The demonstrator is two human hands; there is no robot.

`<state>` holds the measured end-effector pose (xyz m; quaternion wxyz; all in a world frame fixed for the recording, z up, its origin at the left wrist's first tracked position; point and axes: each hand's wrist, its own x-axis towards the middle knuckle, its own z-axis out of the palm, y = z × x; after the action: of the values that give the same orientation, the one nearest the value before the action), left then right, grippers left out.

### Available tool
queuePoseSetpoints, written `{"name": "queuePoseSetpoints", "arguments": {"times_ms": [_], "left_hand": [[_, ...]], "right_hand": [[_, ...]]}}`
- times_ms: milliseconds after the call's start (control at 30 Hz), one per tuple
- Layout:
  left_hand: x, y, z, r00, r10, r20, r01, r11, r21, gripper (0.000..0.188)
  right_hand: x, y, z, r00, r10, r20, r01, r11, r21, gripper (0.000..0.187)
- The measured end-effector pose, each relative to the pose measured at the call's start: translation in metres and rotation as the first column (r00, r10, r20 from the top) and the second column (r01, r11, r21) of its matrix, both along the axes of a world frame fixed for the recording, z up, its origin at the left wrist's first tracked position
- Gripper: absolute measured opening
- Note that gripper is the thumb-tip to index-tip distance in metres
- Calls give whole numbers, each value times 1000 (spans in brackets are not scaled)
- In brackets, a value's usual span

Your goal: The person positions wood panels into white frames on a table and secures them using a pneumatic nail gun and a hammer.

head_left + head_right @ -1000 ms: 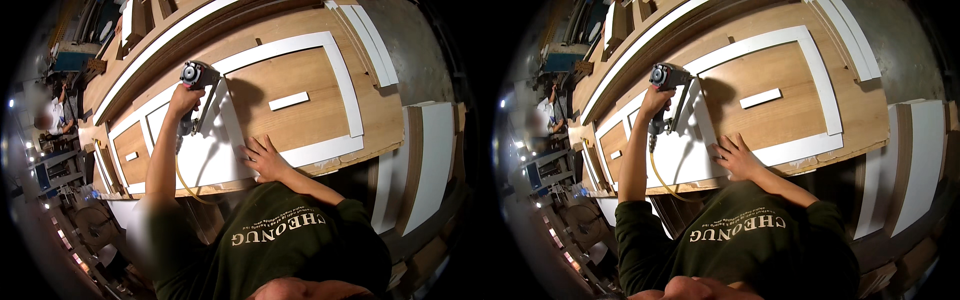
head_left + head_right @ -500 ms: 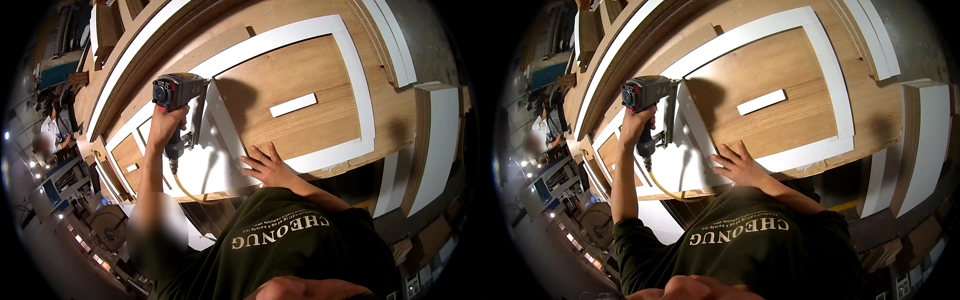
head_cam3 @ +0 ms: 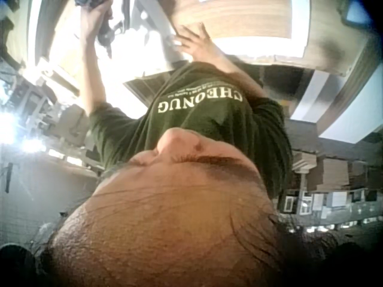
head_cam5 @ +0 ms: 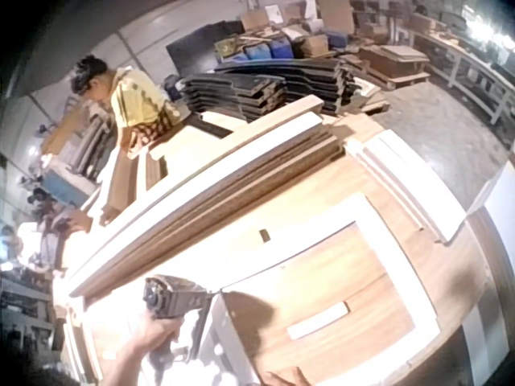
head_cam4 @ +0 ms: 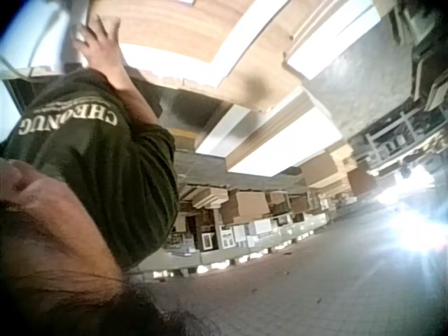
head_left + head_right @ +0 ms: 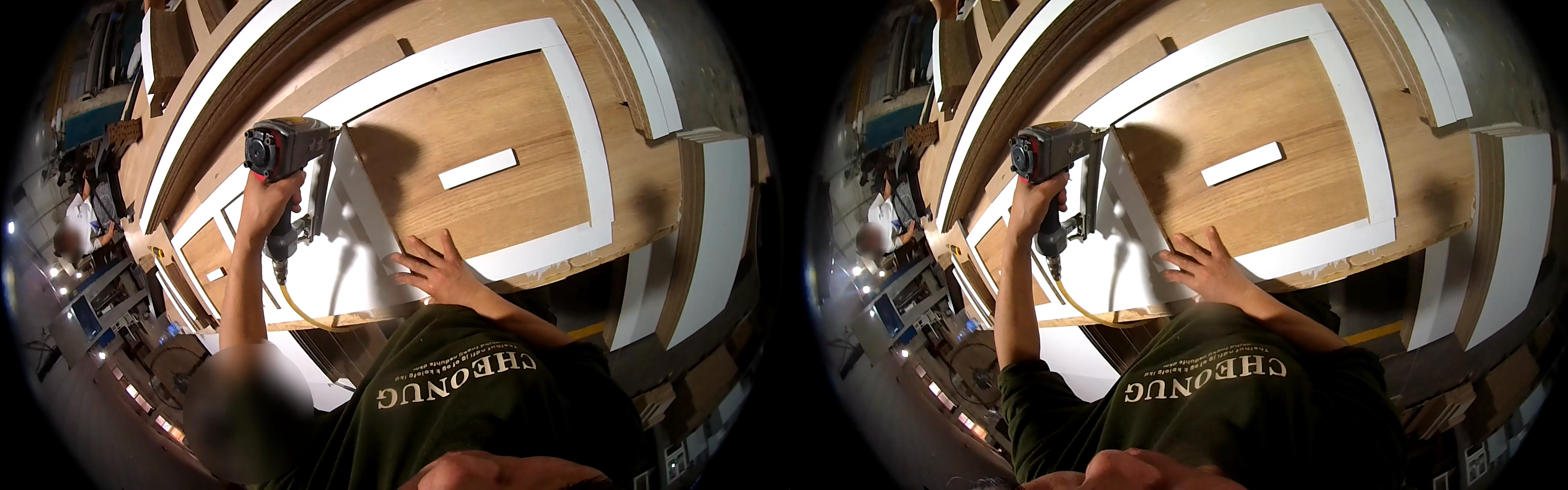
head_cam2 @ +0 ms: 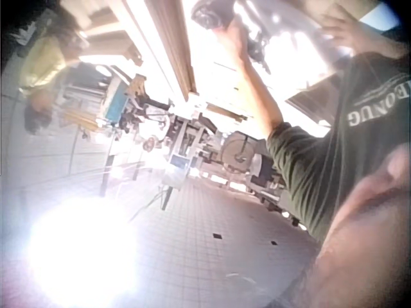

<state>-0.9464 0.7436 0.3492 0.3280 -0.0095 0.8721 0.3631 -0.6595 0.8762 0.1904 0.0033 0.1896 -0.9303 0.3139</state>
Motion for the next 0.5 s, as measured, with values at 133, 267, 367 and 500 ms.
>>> {"name": "queuePoseSetpoints", "arguments": {"times_ms": [133, 267, 367, 500], "left_hand": [[1, 1, 1, 1000, -6, 0, 6, 998, -55, 11], [1, -1, -1, 1000, -4, 7, 5, 999, -51, 11], [2, -5, -3, 1000, 4, -5, -4, 1000, -20, 11], [10, -4, 6, 998, -26, -65, 20, 996, -89, 17]], "right_hand": [[-3, 7, 13, 996, 8, 86, -9, 1000, 8, 36], [-4, 8, 15, 994, 27, 108, -29, 999, 24, 39], [-5, 8, 14, 993, 33, 115, -33, 999, 3, 38], [-3, 7, 12, 998, -1, 69, 0, 1000, 15, 33]]}}
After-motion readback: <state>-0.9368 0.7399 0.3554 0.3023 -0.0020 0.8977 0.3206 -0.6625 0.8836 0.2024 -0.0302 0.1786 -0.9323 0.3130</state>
